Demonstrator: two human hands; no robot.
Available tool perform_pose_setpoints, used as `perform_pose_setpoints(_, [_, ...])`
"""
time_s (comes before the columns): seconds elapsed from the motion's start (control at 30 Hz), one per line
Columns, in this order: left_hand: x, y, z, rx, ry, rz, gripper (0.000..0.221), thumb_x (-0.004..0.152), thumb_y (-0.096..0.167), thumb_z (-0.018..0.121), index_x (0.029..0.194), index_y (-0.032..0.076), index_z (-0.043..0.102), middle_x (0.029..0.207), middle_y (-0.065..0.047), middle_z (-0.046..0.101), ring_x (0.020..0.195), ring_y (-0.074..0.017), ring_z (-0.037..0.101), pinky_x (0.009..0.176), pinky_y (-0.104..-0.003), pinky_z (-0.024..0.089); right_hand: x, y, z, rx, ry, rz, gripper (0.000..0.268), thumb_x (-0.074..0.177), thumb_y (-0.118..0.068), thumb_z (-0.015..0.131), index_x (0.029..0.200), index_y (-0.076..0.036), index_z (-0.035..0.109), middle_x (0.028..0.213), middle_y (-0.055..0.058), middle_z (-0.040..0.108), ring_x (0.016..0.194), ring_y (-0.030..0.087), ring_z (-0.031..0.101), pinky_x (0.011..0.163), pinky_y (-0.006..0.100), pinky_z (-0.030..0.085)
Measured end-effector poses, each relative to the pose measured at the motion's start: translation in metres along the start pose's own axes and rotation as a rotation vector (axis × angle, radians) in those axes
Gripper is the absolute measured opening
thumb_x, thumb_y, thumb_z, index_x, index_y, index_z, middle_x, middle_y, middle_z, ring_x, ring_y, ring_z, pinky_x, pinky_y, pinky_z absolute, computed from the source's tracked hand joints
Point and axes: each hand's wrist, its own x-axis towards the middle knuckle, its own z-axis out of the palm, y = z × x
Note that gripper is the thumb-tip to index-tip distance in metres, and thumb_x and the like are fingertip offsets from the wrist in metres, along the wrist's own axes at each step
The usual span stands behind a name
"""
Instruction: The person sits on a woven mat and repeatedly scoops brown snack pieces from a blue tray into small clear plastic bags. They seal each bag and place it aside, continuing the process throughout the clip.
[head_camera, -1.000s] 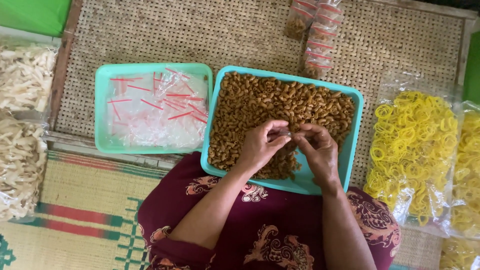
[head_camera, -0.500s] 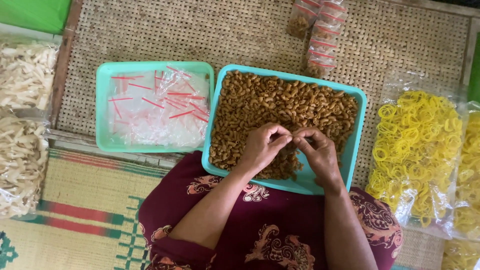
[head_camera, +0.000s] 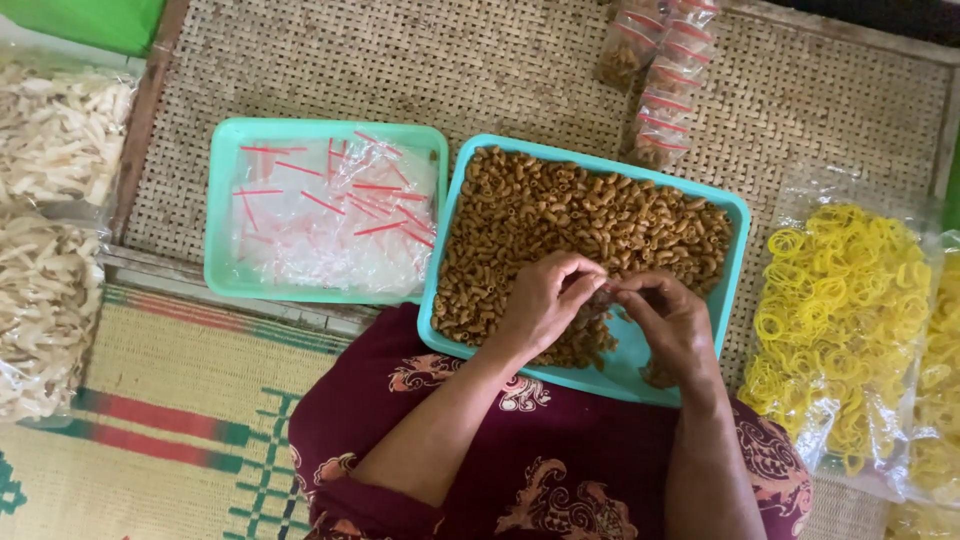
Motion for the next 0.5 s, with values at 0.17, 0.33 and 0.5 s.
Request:
perform_pose_setpoints(0.17, [0.001,0.028,-0.012,-0.090,0.058,-0.017,0.037,0.103,0.031,0.057,0.129,0.006,0.064,0.121,-0.020,0.068,0.112,-0.0342,0.070,0.089,-0.042,0.062,0.024,-0.036,-0.026,-0.022,-0.105,-0.248,0.006,0.104,-0.004,0.064,0.110,-0.006,0.065,0.094,0.013,0.073,0.084,0.019,0.072,0.090,0.038,0.061])
perform_pose_setpoints(0.33, [-0.001,0.027,-0.011,-0.043,0.062,-0.005,0.043,0.104,0.034,0.049,0.136,0.007,0.059,0.130,-0.020,0.062,0.113,-0.0316,0.067,0.094,-0.042,0.057,0.105,-0.043,-0.055,-0.314,-0.025,-0.511,0.005,0.119,-0.006,0.061,0.115,-0.008,0.060,0.096,0.005,0.066,0.078,0.011,0.063,0.070,0.022,0.057])
perform_pose_setpoints(0.5, [0.000,0.027,-0.010,-0.079,0.019,-0.081,0.053,0.101,0.041,0.046,0.135,0.003,0.059,0.133,-0.020,0.059,0.122,-0.0370,0.060,0.099,-0.051,0.051,0.208,-0.070,-0.025,-0.796,0.082,-0.256,0.012,0.119,-0.011,0.070,0.109,-0.010,0.063,0.094,0.002,0.065,0.070,0.009,0.052,0.051,0.023,0.043])
